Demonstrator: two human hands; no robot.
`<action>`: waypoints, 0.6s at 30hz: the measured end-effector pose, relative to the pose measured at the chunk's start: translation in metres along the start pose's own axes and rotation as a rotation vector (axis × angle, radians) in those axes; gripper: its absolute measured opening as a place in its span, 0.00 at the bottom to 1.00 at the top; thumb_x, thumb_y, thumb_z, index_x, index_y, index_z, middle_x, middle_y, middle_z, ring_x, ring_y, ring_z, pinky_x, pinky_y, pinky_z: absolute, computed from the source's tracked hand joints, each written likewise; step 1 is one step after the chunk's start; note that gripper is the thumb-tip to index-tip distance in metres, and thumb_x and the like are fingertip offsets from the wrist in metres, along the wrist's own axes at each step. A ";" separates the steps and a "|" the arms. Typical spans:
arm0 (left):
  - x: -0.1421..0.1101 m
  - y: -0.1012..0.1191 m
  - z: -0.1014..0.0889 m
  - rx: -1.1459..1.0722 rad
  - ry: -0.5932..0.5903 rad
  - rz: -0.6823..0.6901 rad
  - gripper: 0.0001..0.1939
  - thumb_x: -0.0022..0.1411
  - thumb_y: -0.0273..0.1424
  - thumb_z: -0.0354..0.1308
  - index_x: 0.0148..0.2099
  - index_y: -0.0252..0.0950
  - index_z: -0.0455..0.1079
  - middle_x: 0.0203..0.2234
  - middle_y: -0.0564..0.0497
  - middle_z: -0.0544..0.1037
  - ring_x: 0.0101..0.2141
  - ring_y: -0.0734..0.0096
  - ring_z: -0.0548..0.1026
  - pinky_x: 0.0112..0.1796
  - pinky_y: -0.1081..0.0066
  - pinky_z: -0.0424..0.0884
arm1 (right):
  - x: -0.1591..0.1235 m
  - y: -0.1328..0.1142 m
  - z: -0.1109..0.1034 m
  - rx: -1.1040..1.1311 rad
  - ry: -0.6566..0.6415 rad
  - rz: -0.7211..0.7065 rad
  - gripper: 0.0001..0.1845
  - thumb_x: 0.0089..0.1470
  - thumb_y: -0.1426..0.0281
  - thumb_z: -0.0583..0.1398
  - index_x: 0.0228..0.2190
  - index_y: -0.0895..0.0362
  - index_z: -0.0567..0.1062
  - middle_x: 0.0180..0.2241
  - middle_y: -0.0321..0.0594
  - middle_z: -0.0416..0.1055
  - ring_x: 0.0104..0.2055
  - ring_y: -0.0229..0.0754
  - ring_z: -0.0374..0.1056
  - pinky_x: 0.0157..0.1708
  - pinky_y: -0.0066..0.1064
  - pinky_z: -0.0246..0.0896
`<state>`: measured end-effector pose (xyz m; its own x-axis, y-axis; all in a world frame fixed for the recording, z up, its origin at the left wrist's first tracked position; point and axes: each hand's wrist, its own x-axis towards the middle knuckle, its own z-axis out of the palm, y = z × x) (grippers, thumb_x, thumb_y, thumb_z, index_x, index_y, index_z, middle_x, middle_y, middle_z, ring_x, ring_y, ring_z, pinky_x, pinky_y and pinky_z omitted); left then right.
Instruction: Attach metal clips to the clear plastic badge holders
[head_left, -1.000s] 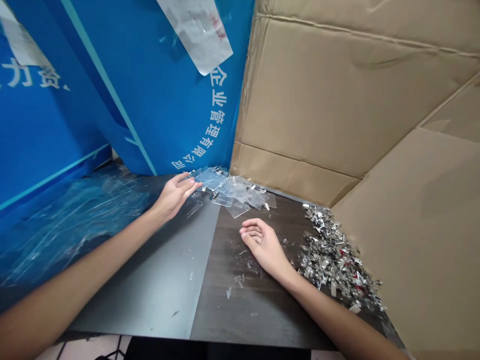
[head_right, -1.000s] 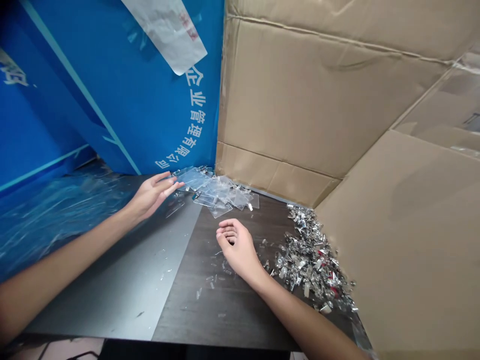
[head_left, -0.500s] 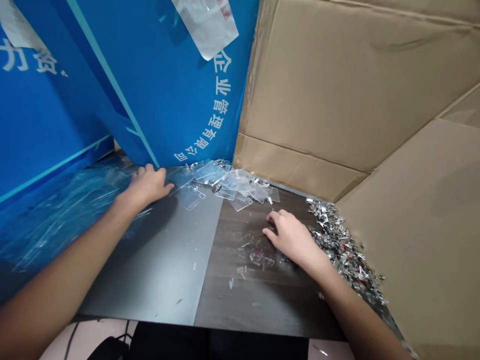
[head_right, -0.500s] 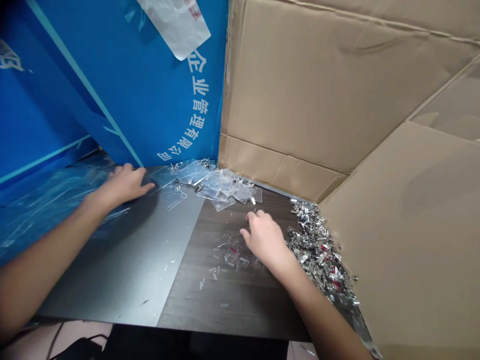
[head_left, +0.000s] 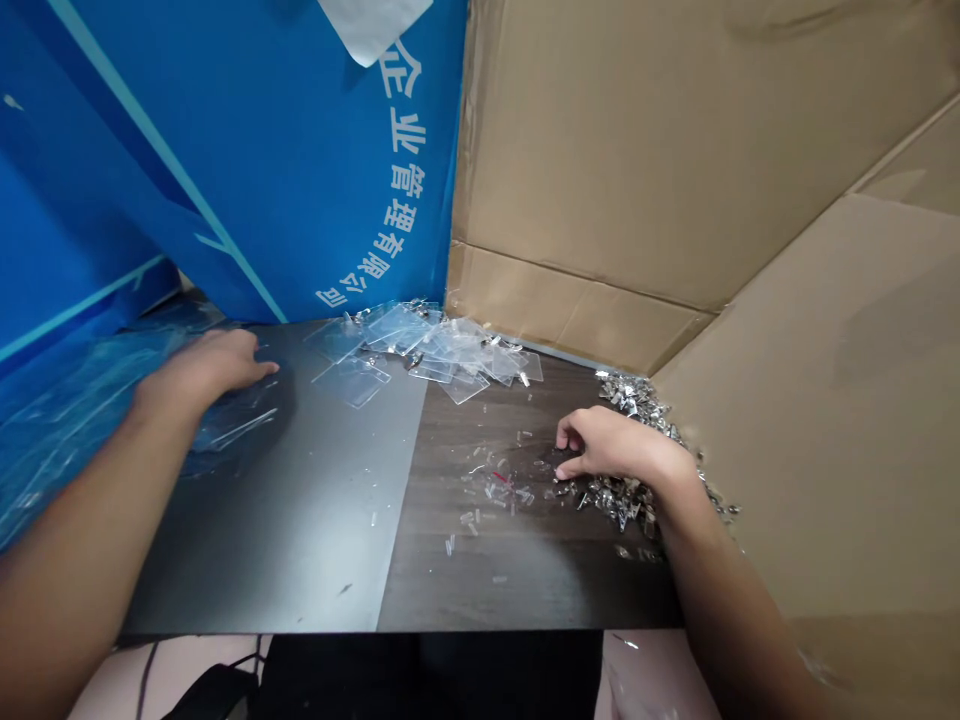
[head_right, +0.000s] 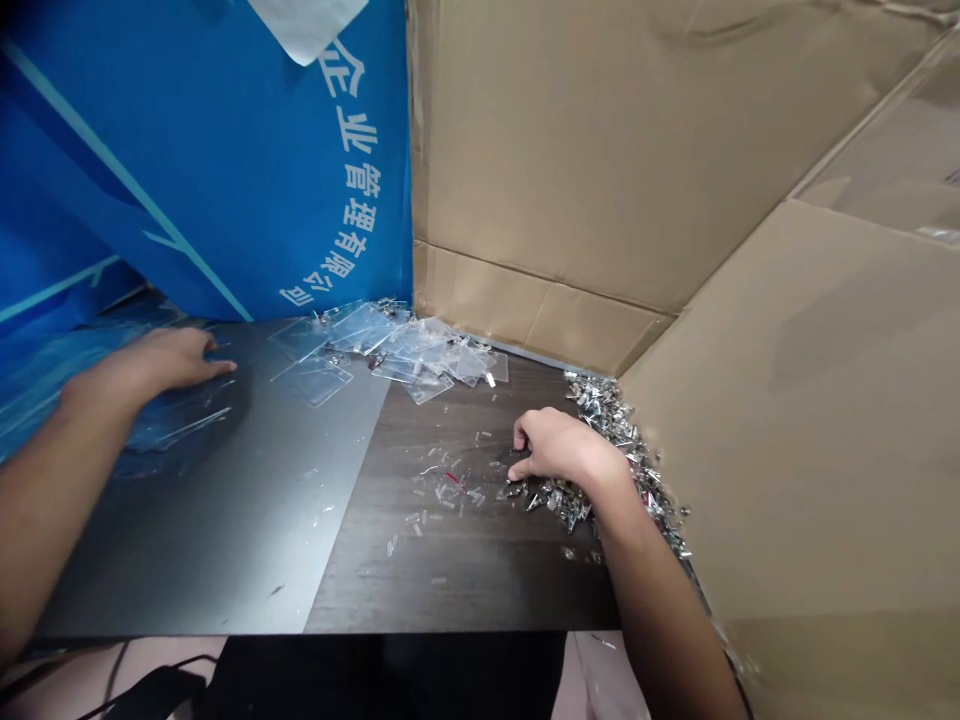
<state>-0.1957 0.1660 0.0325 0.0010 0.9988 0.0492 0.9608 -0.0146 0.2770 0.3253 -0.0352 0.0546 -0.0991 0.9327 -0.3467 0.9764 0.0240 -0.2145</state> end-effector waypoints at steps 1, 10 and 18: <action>-0.004 0.004 -0.006 0.009 -0.021 -0.001 0.26 0.49 0.44 0.78 0.25 0.40 0.63 0.20 0.54 0.64 0.28 0.64 0.60 0.34 0.68 0.56 | -0.001 0.000 -0.002 0.009 -0.038 -0.011 0.15 0.46 0.65 0.80 0.35 0.54 0.84 0.34 0.39 0.82 0.35 0.44 0.75 0.35 0.34 0.64; -0.023 0.021 -0.028 0.027 -0.060 -0.130 0.18 0.49 0.26 0.70 0.26 0.40 0.60 0.19 0.55 0.60 0.27 0.63 0.59 0.33 0.69 0.57 | 0.000 -0.010 -0.003 0.034 -0.197 -0.019 0.15 0.45 0.75 0.77 0.30 0.54 0.78 0.31 0.34 0.79 0.31 0.40 0.71 0.32 0.33 0.59; -0.018 0.000 -0.019 -0.151 0.063 -0.107 0.19 0.41 0.24 0.74 0.21 0.38 0.63 0.17 0.56 0.56 0.26 0.66 0.54 0.32 0.70 0.50 | -0.004 -0.017 -0.001 0.045 -0.163 -0.069 0.13 0.48 0.82 0.66 0.34 0.55 0.78 0.30 0.35 0.80 0.32 0.40 0.71 0.34 0.33 0.59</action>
<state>-0.2009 0.1474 0.0500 -0.1205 0.9902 0.0705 0.9022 0.0796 0.4240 0.3091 -0.0391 0.0604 -0.1992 0.8589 -0.4719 0.9569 0.0666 -0.2827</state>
